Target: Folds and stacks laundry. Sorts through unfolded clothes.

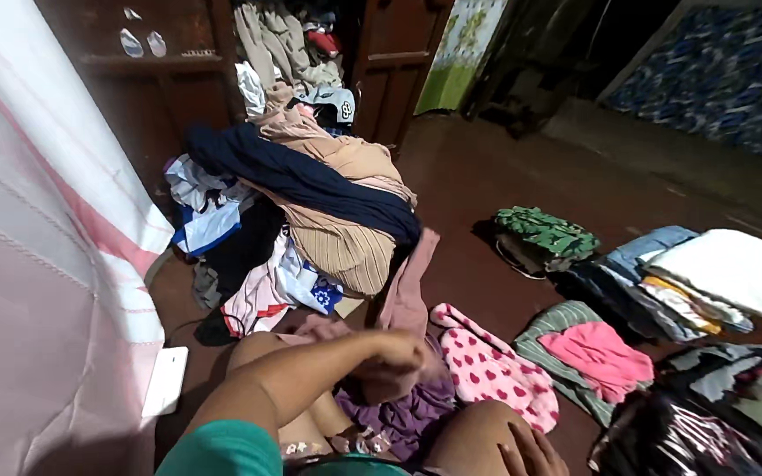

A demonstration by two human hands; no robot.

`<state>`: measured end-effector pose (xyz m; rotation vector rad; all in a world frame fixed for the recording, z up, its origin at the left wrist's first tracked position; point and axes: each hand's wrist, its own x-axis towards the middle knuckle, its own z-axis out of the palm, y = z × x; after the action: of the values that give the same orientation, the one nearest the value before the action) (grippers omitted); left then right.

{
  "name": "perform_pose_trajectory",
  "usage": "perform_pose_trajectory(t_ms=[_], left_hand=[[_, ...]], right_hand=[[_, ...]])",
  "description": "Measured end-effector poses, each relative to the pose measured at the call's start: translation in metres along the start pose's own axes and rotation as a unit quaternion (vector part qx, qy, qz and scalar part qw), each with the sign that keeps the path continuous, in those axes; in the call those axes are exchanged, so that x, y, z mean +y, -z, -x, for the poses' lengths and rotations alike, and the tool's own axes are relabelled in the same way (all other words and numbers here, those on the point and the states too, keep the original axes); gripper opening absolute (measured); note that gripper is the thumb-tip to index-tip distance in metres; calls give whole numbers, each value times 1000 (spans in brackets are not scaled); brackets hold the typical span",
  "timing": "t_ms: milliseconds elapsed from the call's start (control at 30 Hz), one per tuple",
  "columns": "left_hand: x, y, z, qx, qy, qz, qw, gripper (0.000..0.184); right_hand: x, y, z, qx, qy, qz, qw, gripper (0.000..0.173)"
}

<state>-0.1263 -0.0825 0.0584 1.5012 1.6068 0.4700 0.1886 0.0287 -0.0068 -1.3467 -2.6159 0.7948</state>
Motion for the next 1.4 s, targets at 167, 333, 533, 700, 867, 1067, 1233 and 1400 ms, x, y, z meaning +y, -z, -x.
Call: perform_pose_trajectory(t_ms=[167, 333, 533, 700, 867, 1067, 1233, 1400], left_hand=[[92, 56, 41, 225, -215, 264, 913, 18], [109, 78, 60, 340, -338, 376, 793, 31], [17, 74, 73, 420, 74, -2, 904, 69], [57, -15, 51, 223, 23, 54, 973, 50], [46, -46, 4, 214, 121, 185, 951, 68], [28, -41, 19, 105, -40, 186, 976, 91], [52, -33, 19, 190, -115, 73, 972, 79], [103, -26, 20, 363, -75, 45, 927, 40]], right_hand=[[-36, -1, -2, -34, 124, -59, 990, 72], [-94, -4, -18, 64, 129, -520, 842, 43], [-99, 28, -28, 19, 168, -587, 792, 27], [-102, -3, -24, 4, 143, -356, 924, 17], [-128, -15, -7, -145, 302, -118, 935, 24], [-109, -27, -2, -2, 345, -250, 905, 18], [-131, -31, -21, 137, 257, -332, 897, 33], [-178, 0, -40, 80, 78, -690, 715, 21]])
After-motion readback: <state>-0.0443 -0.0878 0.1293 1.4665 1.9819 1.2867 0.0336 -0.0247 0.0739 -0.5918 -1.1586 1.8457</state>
